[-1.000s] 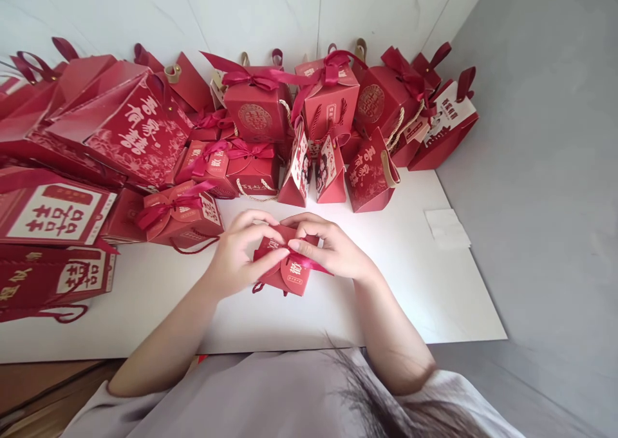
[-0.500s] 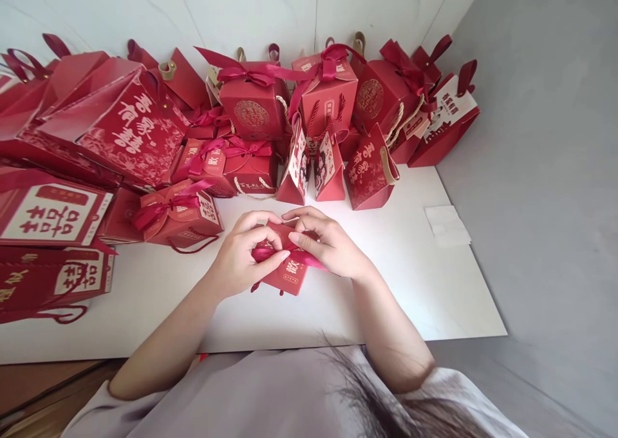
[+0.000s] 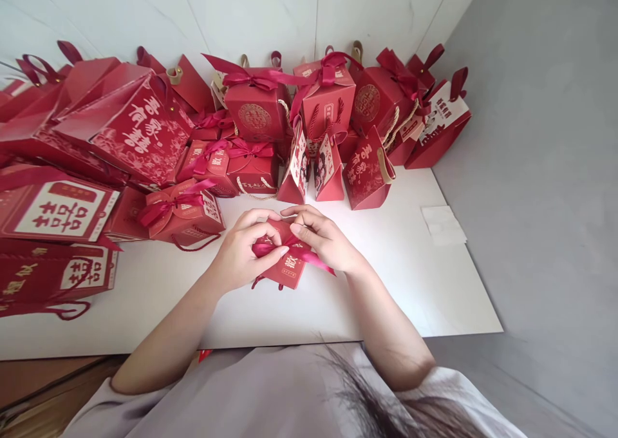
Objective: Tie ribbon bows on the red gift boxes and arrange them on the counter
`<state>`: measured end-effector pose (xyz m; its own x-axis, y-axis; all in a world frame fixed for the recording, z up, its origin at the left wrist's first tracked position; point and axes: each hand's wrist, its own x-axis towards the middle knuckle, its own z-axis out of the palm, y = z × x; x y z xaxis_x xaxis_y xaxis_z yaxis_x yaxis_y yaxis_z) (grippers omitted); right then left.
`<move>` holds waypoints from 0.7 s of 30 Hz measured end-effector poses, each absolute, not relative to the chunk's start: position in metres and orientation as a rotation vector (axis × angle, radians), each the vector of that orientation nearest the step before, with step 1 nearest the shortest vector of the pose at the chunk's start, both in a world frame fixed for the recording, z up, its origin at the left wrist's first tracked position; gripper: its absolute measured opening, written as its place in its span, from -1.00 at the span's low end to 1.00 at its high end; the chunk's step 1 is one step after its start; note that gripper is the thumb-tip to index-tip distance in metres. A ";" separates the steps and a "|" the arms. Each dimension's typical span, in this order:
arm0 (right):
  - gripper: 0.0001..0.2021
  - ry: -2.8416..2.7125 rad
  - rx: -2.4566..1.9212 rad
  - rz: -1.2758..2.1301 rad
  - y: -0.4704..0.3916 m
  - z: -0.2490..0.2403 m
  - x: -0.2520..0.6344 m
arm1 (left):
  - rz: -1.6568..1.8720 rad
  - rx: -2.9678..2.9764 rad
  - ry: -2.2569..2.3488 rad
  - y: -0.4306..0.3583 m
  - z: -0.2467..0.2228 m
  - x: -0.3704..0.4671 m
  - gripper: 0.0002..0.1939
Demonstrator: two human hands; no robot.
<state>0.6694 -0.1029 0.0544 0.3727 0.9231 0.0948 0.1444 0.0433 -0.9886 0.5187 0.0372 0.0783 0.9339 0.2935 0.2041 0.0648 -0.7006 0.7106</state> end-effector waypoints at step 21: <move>-0.90 -1.728 -1.336 0.130 -0.119 0.081 0.619 | 0.150 2.133 -0.107 0.094 0.081 0.504 -0.85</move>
